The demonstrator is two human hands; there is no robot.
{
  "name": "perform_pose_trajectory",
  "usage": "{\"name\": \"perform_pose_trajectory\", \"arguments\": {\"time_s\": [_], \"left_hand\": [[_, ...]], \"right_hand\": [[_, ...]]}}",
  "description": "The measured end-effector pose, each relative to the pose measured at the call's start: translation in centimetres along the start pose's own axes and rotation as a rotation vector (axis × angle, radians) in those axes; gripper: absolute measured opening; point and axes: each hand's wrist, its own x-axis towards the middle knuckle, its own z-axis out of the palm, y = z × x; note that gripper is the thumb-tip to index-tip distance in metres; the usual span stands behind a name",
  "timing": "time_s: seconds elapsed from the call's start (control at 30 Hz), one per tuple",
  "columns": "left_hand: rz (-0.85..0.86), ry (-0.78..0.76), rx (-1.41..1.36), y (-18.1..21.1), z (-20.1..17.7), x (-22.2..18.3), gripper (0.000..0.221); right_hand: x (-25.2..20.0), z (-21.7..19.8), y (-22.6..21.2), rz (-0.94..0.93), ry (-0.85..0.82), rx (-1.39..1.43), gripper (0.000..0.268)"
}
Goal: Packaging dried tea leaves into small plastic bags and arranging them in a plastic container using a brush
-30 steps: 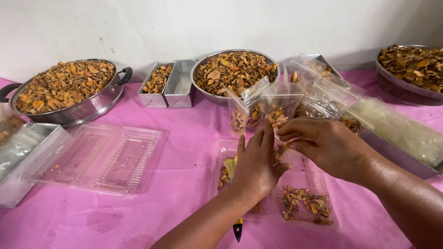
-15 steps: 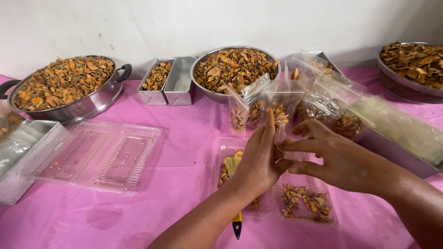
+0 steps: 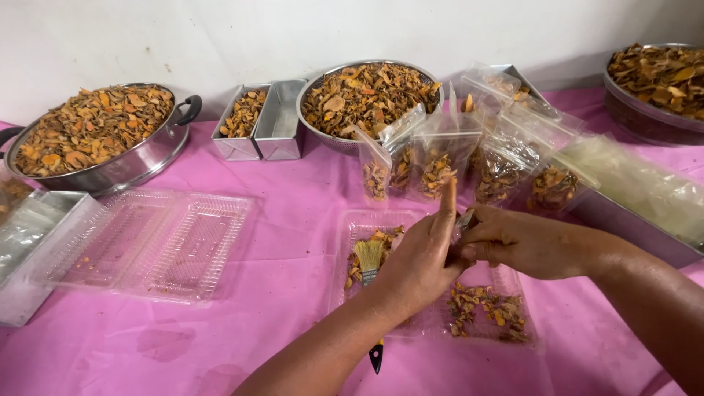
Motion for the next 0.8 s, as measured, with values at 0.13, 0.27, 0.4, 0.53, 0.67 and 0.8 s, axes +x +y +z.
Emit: {"name": "perform_pose_trajectory", "arguments": {"time_s": [0.13,0.27,0.4,0.53,0.67,0.8], "left_hand": [[0.146,0.130,0.155,-2.0,0.4,0.2,0.129],[0.036,0.122,0.349,-1.5,-1.5,0.1,0.127],[-0.025,0.103,0.478,-1.5,-2.0,0.0,0.128],[-0.099,0.062,0.545,-1.6,-1.8,0.2,0.126],[-0.142,0.036,0.624,-1.8,-1.5,0.1,0.121],[-0.134,0.054,0.626,-2.1,-1.4,0.0,0.118]], "right_hand": [[-1.5,-0.7,-1.7,-0.172,0.114,0.010,0.041],[-3.7,0.8,1.1,-0.078,0.334,-0.124,0.049],[-5.1,4.6,3.0,0.095,0.017,-0.456,0.071],[-5.2,9.0,6.6,-0.050,0.004,-0.517,0.099],[-4.8,9.7,6.9,-0.219,0.061,-0.445,0.071],[-4.6,10.0,7.4,-0.242,0.030,-0.300,0.060]]}}
